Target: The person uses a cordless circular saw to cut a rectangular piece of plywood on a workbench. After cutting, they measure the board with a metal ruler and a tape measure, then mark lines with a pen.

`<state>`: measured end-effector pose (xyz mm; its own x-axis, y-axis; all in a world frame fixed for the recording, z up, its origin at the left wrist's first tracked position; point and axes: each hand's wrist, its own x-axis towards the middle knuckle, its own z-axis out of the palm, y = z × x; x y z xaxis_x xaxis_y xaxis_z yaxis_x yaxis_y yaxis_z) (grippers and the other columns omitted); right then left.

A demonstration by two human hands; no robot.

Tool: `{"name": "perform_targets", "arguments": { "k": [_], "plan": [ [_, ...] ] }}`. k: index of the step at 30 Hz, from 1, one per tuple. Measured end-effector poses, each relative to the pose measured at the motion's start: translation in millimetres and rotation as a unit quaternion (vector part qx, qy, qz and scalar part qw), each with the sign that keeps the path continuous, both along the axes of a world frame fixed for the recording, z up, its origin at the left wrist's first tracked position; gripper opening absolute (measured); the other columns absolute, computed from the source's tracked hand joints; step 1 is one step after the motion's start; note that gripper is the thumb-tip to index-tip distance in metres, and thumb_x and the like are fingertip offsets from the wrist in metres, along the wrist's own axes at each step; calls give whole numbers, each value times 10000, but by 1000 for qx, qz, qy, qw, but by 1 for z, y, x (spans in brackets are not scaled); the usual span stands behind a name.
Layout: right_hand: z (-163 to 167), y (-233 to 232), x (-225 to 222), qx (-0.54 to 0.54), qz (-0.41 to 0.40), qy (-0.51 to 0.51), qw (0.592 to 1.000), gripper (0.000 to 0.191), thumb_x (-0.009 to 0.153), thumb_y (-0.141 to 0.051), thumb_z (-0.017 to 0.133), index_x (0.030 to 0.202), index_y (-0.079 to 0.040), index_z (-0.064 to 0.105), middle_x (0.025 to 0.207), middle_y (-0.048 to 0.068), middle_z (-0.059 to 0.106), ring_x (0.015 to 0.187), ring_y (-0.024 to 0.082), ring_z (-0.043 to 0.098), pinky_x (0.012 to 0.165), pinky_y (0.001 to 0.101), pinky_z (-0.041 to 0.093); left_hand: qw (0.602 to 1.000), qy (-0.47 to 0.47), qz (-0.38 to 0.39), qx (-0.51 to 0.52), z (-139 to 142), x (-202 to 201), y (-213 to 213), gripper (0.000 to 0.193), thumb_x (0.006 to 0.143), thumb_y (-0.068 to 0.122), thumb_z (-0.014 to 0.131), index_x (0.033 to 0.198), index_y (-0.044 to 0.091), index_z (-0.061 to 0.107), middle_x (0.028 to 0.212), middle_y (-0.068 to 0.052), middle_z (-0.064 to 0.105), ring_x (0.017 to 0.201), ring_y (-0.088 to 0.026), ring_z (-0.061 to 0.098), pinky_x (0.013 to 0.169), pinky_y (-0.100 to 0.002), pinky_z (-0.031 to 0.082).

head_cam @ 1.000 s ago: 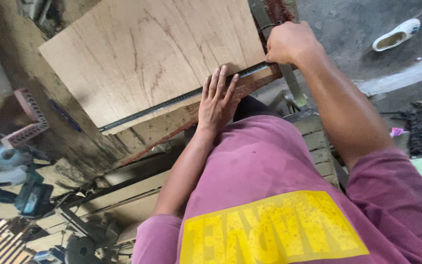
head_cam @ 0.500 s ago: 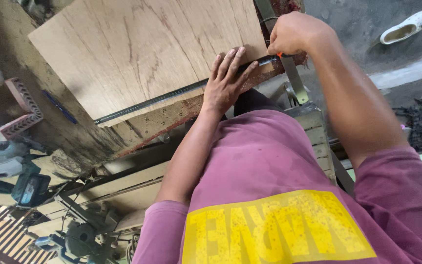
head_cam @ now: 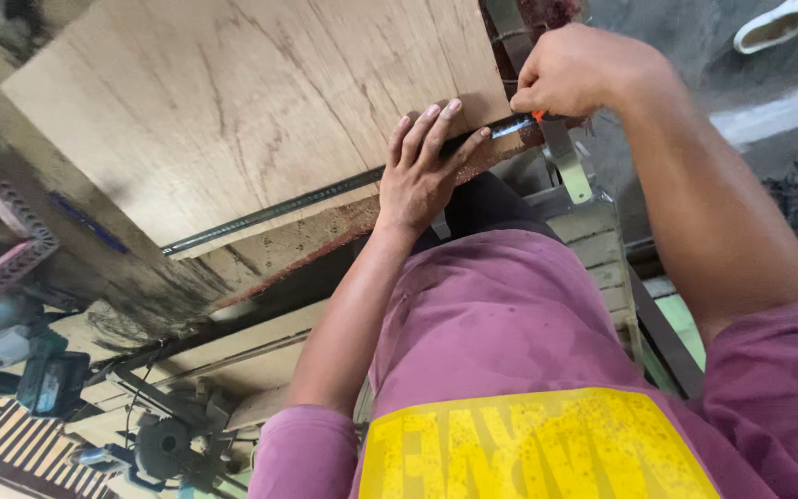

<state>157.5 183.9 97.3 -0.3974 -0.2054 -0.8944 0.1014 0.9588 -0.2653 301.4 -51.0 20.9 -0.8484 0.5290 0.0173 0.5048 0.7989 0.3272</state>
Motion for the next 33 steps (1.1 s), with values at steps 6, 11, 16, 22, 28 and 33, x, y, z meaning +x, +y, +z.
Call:
{"name": "perform_targets", "arguments": {
  "k": [6,11,16,22,28,33],
  "plan": [
    [-15,10,2,-38,53,21,998,352,936,-383,642,1072,-104,807,805,180,760,726,323,738,736,437,570,1000,3,6,1,-1,2,3,562,1081,246,635,1571,464,467,1683,4,284,1538,-215,306,1326,-447,229],
    [-21,19,-1,-41,30,7,999,350,918,-376,651,1041,-95,819,813,172,770,759,320,715,729,440,579,1000,22,3,-19,-1,1,6,601,1071,220,633,1591,460,451,1681,-13,283,1523,-231,311,1311,-461,225],
    [-18,27,3,-83,41,29,995,347,926,-388,659,1083,-118,809,872,159,779,801,333,746,767,434,575,999,17,-5,-31,-2,-2,8,601,1082,213,624,1596,471,452,1681,-5,288,1528,-227,308,1317,-458,227],
    [-10,37,22,-147,7,101,984,358,833,-332,752,1107,-104,788,998,144,760,893,340,713,817,422,559,999,32,-5,-32,-6,-1,5,588,1099,218,620,1602,472,449,1673,-10,301,1514,-223,324,1312,-461,231],
    [-16,36,26,-139,-1,115,984,376,855,-346,760,1145,-106,775,1017,138,759,890,329,718,806,423,567,998,37,-2,-41,-9,0,4,568,1126,234,614,1608,475,432,1674,0,300,1519,-212,316,1319,-454,226],
    [-18,33,18,-134,27,123,983,331,883,-286,734,1156,-106,782,1020,147,767,894,327,724,819,422,567,998,25,-2,-53,-9,-1,7,583,1106,218,612,1601,473,440,1658,-13,302,1509,-217,319,1307,-471,225]
  ]
}}
